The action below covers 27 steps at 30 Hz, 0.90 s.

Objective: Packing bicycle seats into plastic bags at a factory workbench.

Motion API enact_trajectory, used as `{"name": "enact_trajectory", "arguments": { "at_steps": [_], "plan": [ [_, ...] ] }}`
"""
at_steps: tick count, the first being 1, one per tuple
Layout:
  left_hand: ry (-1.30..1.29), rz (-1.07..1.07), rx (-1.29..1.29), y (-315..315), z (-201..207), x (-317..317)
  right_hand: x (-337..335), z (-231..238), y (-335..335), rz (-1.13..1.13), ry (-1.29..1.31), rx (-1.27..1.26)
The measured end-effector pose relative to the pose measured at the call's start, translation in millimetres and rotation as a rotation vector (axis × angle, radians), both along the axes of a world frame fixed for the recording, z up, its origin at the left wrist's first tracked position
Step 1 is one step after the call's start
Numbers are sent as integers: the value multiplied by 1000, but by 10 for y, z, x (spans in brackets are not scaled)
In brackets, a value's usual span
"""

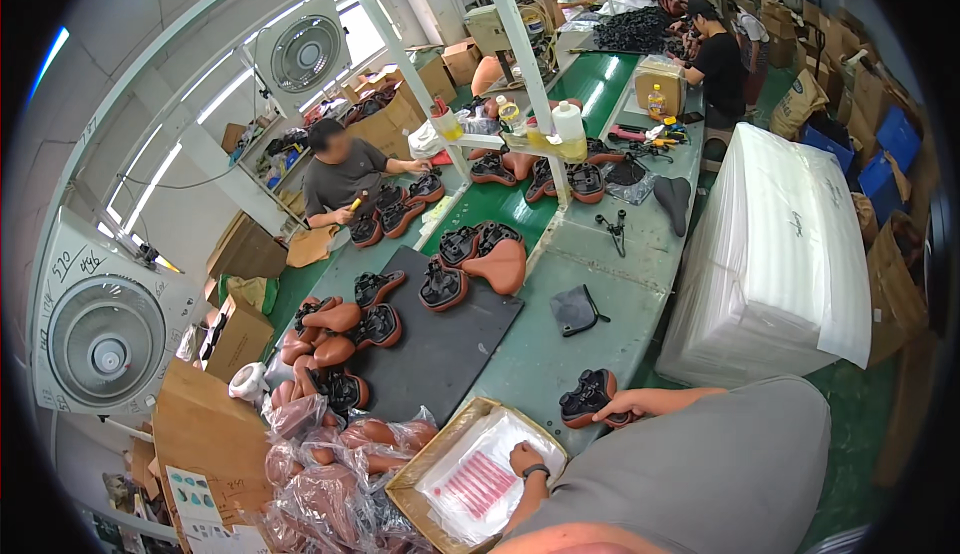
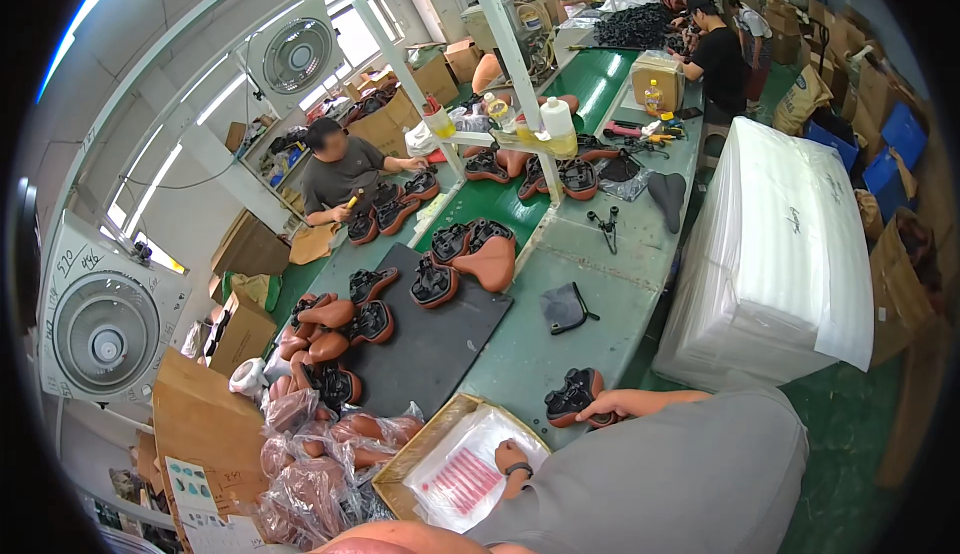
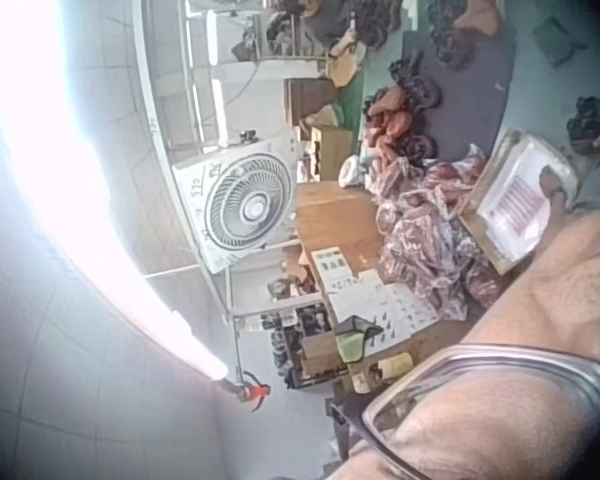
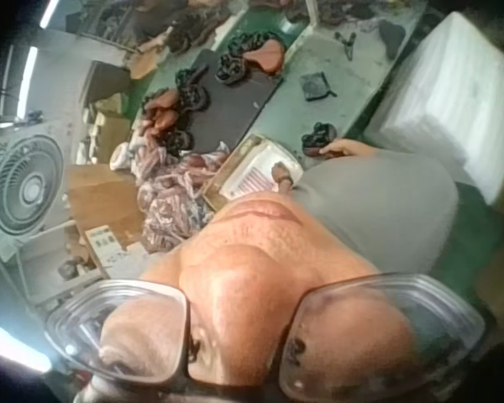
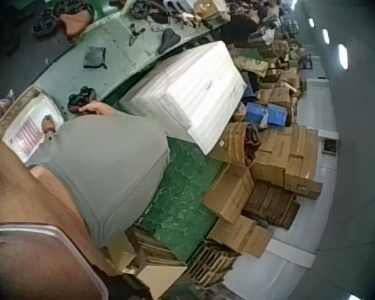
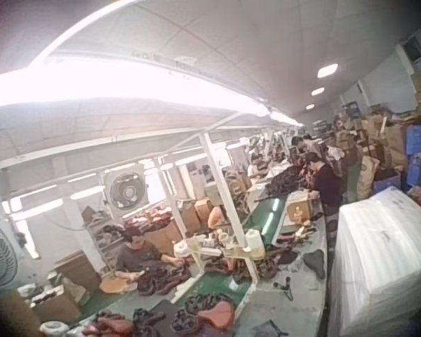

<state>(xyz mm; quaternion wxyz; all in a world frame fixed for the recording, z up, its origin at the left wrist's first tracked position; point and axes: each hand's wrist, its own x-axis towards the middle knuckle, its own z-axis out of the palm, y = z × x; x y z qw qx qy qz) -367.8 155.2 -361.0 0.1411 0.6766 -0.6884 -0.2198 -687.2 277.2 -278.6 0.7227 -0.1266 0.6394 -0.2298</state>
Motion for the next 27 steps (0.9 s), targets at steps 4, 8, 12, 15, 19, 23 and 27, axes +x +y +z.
{"name": "enact_trajectory", "arguments": {
  "at_steps": [4,8,12,15,19,23,27],
  "plan": [
    [200,50,107,-280,-102,383,-72,103,-137,-42,-301,138],
    [944,439,498,-403,87,358,-40,-304,-106,-399,-492,187],
    [1139,564,575,-203,513,818,155,190,-212,-405,-459,-9],
    [1204,475,433,20,695,1318,462,1019,-377,-175,-504,-242],
    [579,185,234,236,1824,1113,967,1480,-535,47,-658,-408],
    [471,-241,195,257,2092,946,1623,1902,-953,147,-545,-179],
    [1134,82,677,416,2141,1098,1842,1403,-1172,206,-563,-395]
  ]
}}
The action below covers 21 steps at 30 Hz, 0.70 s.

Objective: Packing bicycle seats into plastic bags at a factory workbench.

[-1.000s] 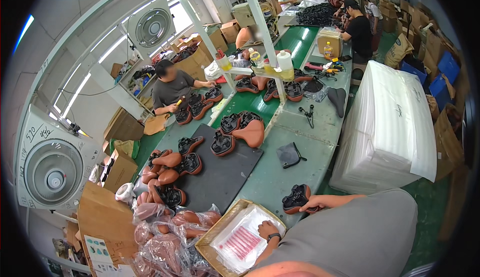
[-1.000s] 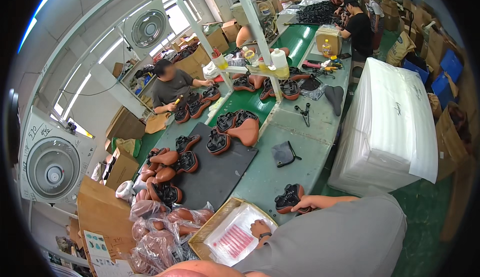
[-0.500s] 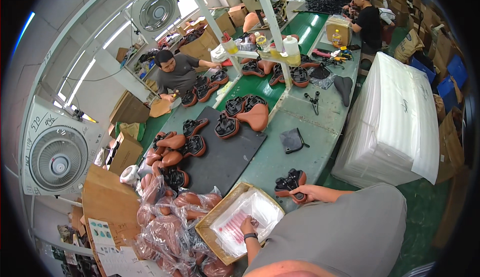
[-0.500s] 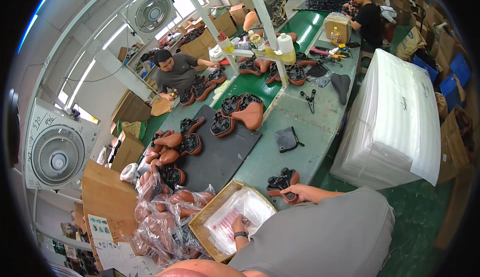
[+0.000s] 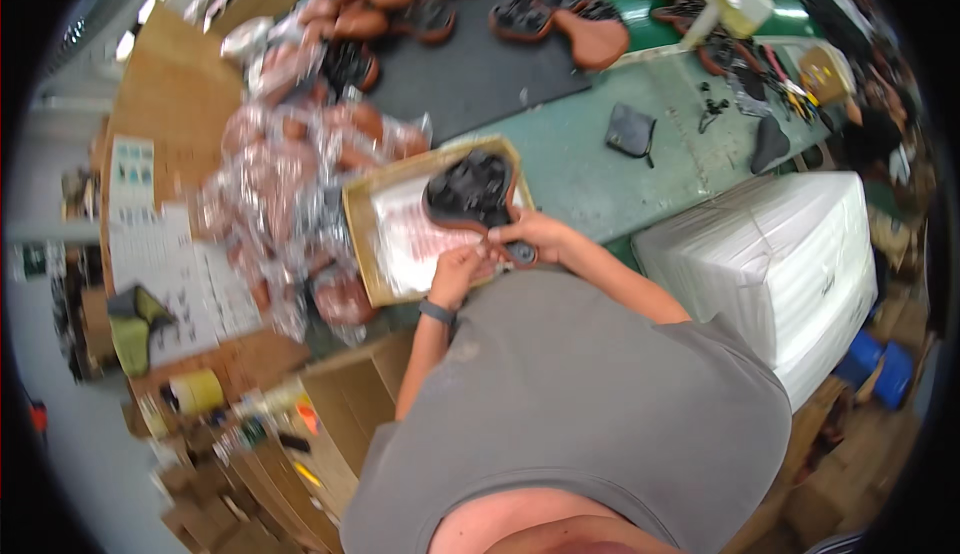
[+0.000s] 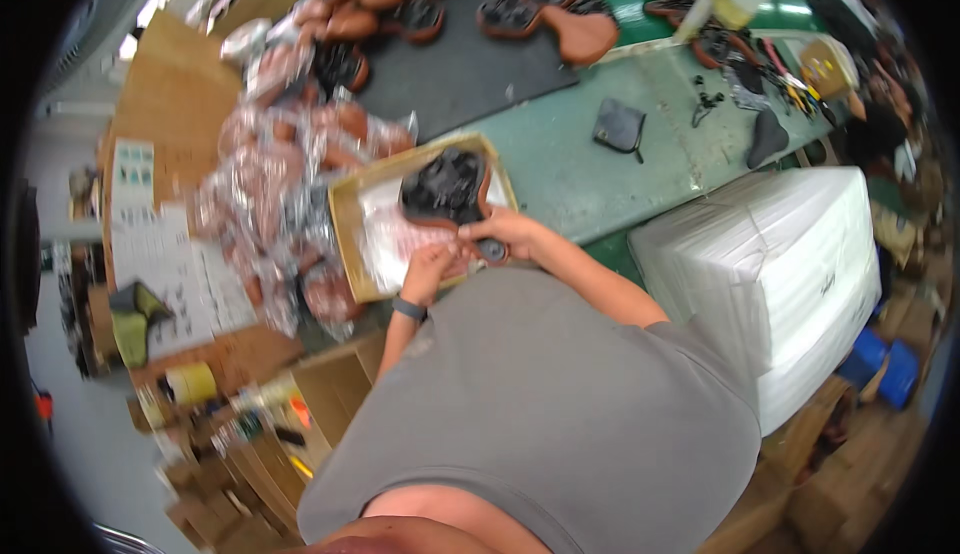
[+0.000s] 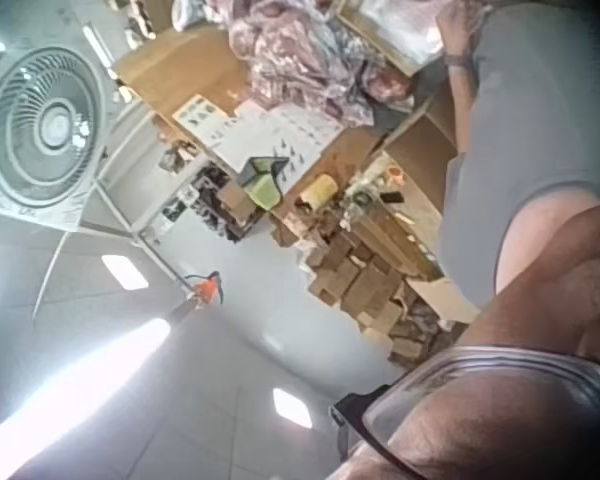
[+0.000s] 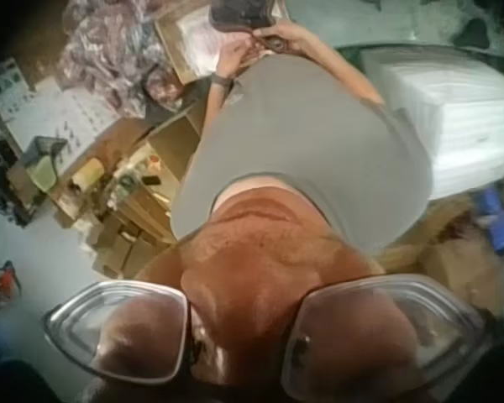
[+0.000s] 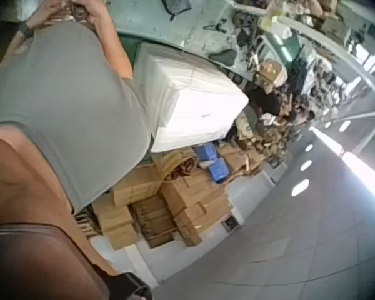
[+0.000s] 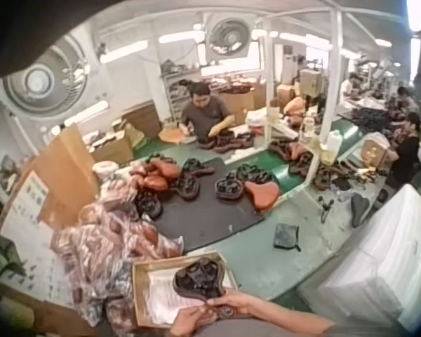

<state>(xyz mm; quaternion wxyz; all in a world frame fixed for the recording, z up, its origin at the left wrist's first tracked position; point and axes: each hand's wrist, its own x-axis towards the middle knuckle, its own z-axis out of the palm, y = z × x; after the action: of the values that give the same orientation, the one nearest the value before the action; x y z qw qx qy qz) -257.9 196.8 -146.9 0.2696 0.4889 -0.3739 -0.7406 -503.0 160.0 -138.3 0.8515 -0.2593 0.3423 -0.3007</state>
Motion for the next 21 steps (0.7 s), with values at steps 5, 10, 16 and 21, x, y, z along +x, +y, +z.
{"name": "enact_trajectory", "arguments": {
  "at_steps": [5,10,16,21],
  "plan": [
    [259,334,117,247,90,231,105,386,2,-123,1,133],
    [457,606,111,213,160,344,304,325,-122,-158,-12,92],
    [451,860,-30,-97,322,733,218,459,-333,-204,102,-162],
    [-141,362,-349,-505,610,741,29,793,-475,-2,-235,66]
  ]
}}
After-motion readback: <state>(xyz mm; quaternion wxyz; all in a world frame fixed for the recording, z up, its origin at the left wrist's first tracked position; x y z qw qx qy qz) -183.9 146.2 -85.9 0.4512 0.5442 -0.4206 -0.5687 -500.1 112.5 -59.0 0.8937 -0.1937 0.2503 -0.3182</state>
